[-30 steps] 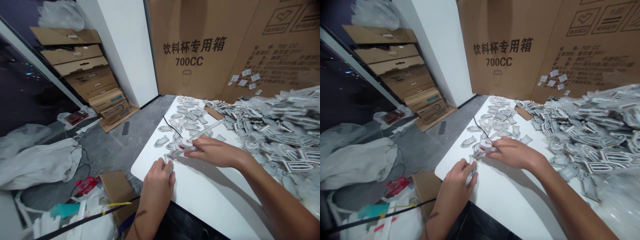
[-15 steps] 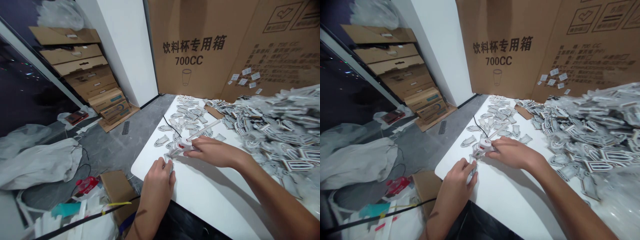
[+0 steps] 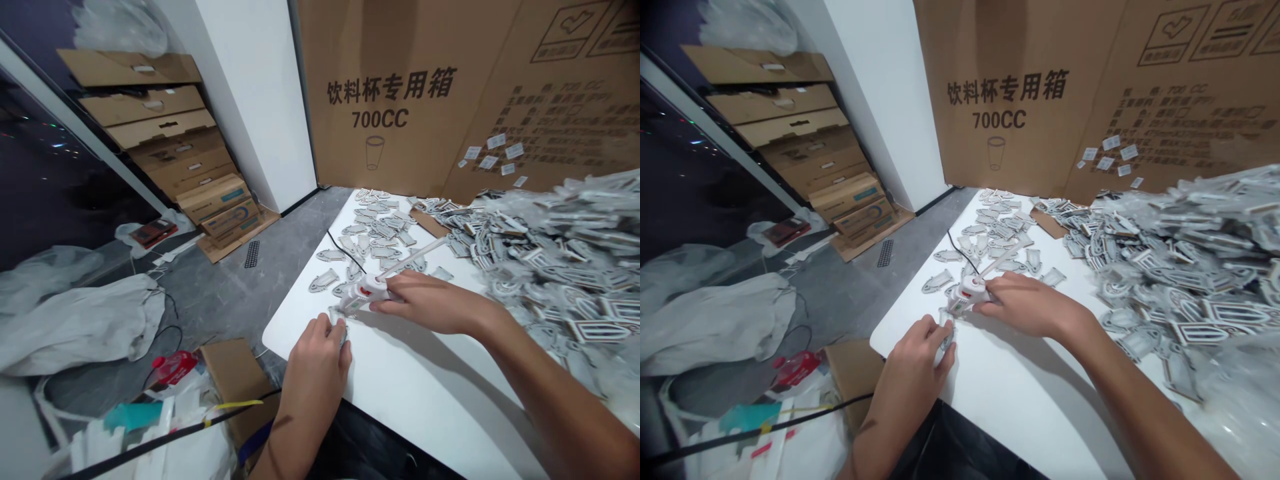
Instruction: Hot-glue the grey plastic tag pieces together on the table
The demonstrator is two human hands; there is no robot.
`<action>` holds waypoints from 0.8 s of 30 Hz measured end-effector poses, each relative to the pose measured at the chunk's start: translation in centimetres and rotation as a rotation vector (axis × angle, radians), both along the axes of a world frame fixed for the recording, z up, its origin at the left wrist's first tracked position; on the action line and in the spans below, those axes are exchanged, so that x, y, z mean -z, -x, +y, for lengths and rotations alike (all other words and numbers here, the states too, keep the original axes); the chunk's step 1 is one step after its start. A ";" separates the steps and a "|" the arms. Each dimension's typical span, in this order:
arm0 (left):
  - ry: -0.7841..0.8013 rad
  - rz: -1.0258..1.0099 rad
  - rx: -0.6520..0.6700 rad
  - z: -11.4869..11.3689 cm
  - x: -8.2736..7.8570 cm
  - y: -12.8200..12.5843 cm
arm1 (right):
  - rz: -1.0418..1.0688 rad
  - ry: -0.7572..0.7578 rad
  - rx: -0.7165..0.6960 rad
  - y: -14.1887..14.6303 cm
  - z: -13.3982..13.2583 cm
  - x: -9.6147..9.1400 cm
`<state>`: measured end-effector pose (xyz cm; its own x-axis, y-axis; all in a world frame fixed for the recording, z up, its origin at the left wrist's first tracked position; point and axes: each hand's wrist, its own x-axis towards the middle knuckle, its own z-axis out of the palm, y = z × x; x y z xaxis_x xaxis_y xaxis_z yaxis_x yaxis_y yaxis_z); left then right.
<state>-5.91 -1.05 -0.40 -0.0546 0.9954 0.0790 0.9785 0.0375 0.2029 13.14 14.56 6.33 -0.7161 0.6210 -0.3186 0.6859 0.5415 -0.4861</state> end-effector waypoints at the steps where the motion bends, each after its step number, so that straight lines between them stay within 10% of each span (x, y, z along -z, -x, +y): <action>1: 0.002 0.001 0.002 0.0 0.0 0.0 | 0.000 0.000 0.000 0.0 0.0 0.0; 24: -0.032 0.025 0.008 0.0 0.0 0.0 | -0.018 0.017 -0.019 0.1 -0.1 0.0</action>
